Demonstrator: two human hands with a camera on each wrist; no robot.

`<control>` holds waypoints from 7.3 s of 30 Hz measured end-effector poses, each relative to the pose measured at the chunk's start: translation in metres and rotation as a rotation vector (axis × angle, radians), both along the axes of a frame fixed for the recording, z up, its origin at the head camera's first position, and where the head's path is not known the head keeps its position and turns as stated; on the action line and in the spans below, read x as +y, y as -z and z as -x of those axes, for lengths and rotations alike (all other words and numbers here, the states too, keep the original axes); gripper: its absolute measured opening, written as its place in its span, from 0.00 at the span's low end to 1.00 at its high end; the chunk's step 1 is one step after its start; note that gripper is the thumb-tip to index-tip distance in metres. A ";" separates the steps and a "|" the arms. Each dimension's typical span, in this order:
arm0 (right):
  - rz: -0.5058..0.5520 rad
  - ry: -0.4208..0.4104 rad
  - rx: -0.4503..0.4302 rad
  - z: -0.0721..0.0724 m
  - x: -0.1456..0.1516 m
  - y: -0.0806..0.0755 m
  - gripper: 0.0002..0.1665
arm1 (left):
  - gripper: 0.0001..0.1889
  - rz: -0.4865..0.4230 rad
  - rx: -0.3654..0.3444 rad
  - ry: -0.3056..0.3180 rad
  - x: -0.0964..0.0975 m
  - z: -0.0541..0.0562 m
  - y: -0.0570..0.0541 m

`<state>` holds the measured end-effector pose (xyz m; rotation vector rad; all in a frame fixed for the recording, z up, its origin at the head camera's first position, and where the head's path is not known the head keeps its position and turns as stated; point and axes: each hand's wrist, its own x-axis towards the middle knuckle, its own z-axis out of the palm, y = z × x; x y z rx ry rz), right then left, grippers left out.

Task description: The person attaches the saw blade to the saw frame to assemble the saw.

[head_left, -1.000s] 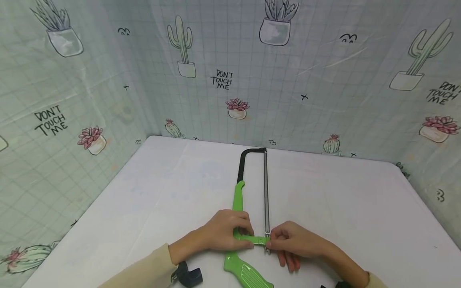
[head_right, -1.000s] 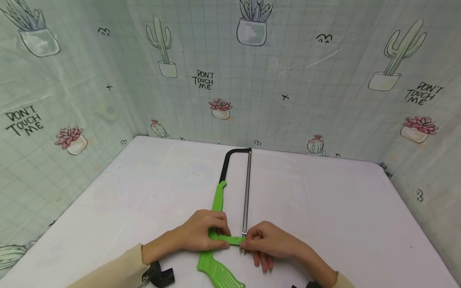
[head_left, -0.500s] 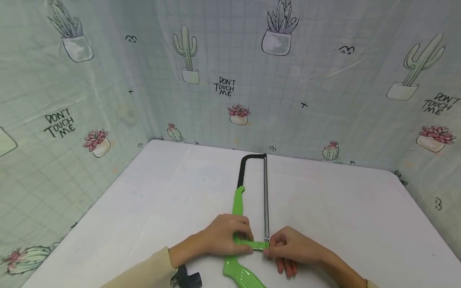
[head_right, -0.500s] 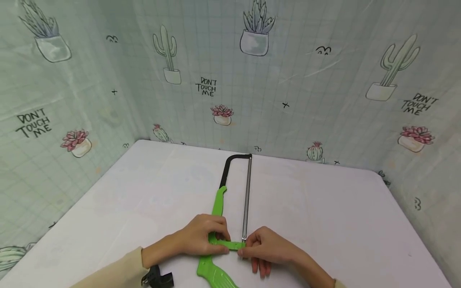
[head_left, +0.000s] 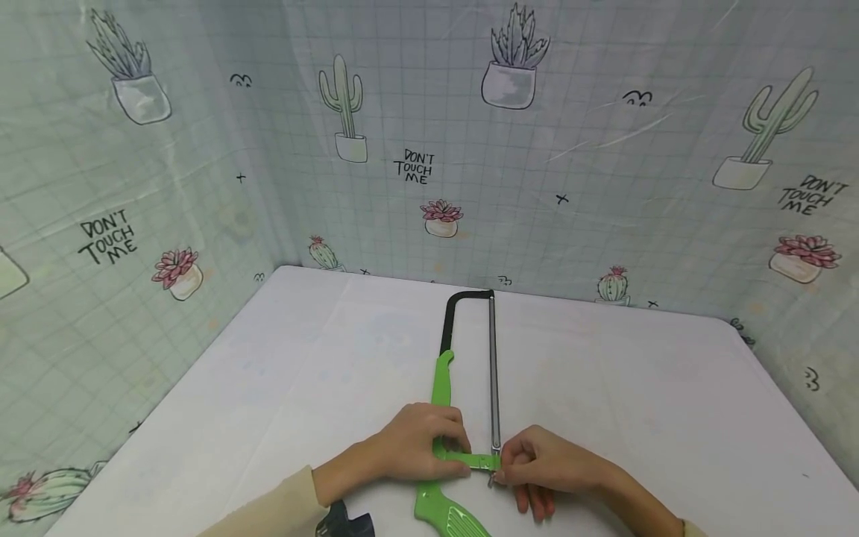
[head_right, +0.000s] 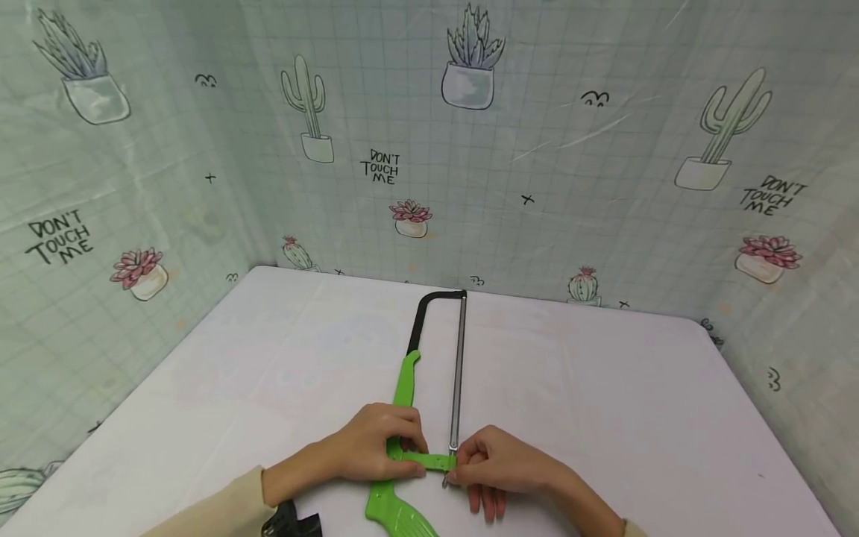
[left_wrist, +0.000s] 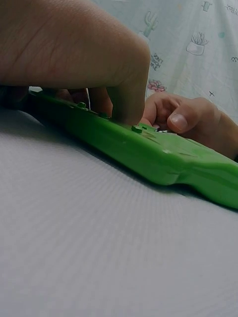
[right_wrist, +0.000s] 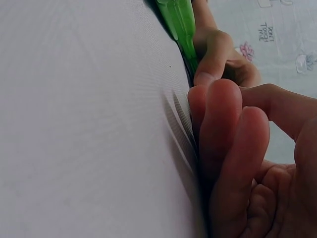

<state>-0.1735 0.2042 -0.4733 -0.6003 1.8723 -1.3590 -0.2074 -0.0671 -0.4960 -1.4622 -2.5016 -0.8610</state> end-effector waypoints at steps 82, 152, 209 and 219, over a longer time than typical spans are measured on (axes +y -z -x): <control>-0.021 -0.035 0.058 0.007 0.002 -0.002 0.12 | 0.09 0.024 0.034 0.021 -0.001 0.006 -0.008; -0.119 0.005 0.075 0.012 -0.003 -0.001 0.10 | 0.09 0.030 -0.025 0.021 -0.003 0.012 -0.005; 0.021 -0.062 0.035 0.009 0.004 0.003 0.10 | 0.09 0.033 -0.009 0.004 -0.002 0.005 -0.003; 0.015 -0.042 0.032 0.008 0.003 0.004 0.11 | 0.09 0.024 0.031 0.011 -0.002 0.006 0.001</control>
